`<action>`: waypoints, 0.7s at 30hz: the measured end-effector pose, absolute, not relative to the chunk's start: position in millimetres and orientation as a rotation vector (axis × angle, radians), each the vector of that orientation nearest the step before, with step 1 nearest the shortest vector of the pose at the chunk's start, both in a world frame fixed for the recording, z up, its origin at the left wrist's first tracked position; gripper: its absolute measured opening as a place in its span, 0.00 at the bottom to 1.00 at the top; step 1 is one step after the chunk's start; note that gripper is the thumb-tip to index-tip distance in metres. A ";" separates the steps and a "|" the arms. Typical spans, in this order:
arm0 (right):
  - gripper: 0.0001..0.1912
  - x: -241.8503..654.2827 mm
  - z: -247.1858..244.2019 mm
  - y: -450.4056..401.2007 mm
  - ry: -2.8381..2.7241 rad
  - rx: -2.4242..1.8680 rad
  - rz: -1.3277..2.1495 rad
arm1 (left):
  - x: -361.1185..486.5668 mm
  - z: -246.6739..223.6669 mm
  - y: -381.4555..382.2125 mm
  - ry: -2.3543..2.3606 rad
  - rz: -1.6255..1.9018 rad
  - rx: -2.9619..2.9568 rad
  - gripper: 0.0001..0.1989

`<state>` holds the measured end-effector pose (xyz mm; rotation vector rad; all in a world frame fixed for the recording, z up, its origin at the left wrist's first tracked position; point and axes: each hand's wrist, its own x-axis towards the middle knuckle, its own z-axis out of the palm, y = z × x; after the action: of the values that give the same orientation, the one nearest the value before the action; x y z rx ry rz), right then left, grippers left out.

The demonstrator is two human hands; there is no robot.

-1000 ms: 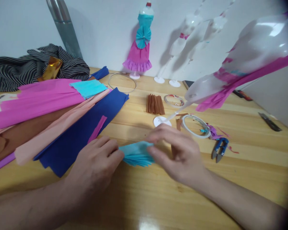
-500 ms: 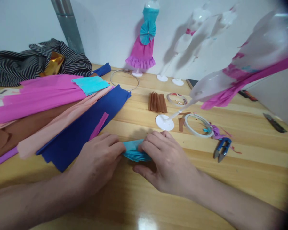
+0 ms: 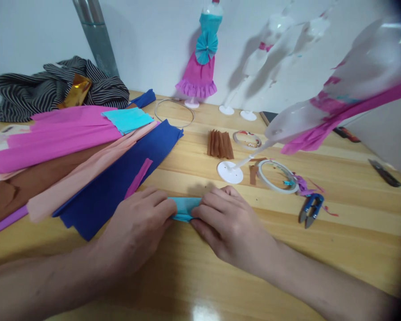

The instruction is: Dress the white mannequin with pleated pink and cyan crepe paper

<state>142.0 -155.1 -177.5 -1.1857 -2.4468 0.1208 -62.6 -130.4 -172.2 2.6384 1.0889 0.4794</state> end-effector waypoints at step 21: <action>0.06 146.9 -174.8 -148.3 -2.428 -1.399 0.385 | -58.7 -161.8 -116.1 1.297 0.156 2.213 0.07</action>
<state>146.9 -148.3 -174.8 -1.3992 -2.4277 0.3853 -58.7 -116.1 -161.8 2.2127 1.2967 0.1560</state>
